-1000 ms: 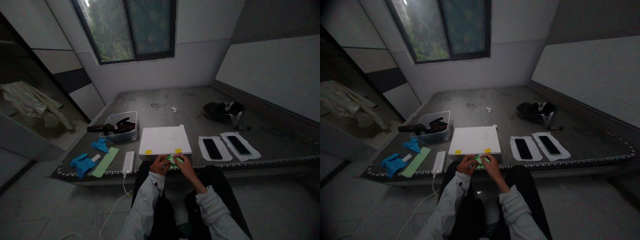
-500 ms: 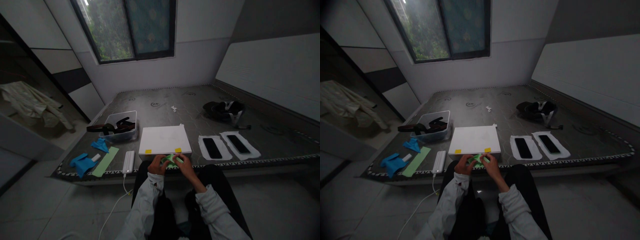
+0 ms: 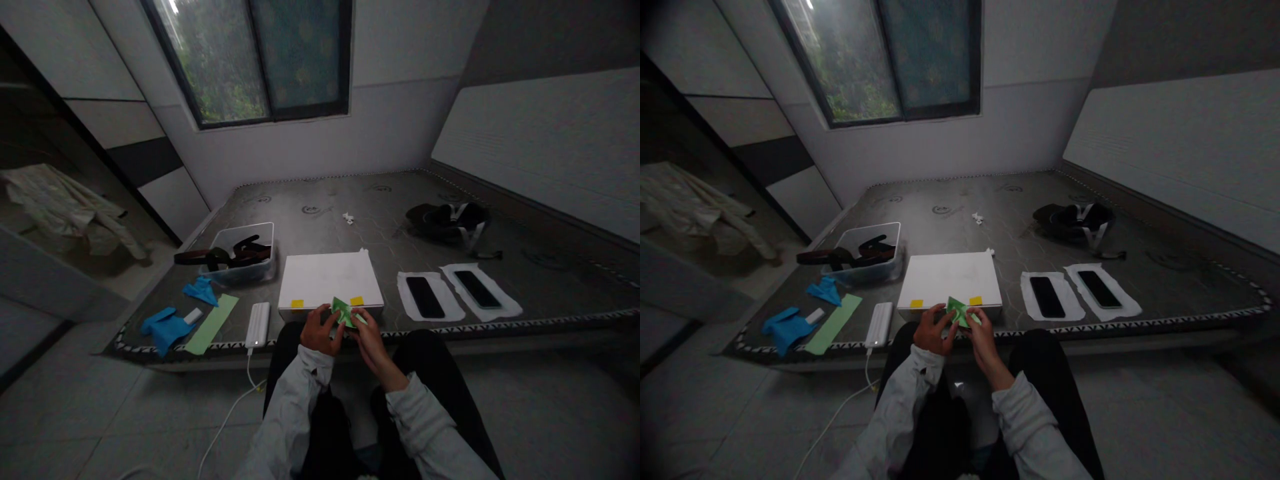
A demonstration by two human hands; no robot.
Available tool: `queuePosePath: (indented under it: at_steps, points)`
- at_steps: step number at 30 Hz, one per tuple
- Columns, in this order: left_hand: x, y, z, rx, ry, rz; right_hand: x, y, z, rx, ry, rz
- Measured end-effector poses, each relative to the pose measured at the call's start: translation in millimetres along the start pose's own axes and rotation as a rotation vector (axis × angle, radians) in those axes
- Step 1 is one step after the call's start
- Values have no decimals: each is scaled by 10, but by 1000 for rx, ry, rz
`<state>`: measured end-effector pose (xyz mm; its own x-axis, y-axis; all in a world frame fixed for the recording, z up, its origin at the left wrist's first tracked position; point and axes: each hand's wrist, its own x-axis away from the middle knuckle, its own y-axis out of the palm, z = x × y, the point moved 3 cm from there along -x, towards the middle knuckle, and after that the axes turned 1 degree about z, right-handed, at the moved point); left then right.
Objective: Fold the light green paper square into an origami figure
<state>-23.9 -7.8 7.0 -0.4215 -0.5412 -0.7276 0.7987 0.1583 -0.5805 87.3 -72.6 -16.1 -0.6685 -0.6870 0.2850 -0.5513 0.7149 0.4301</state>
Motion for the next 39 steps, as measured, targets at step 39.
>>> queuePosePath:
  at_steps: [39]
  points:
    - [135,296,-285,449,-189,-179,-148,-171,-277,283,70,-209]
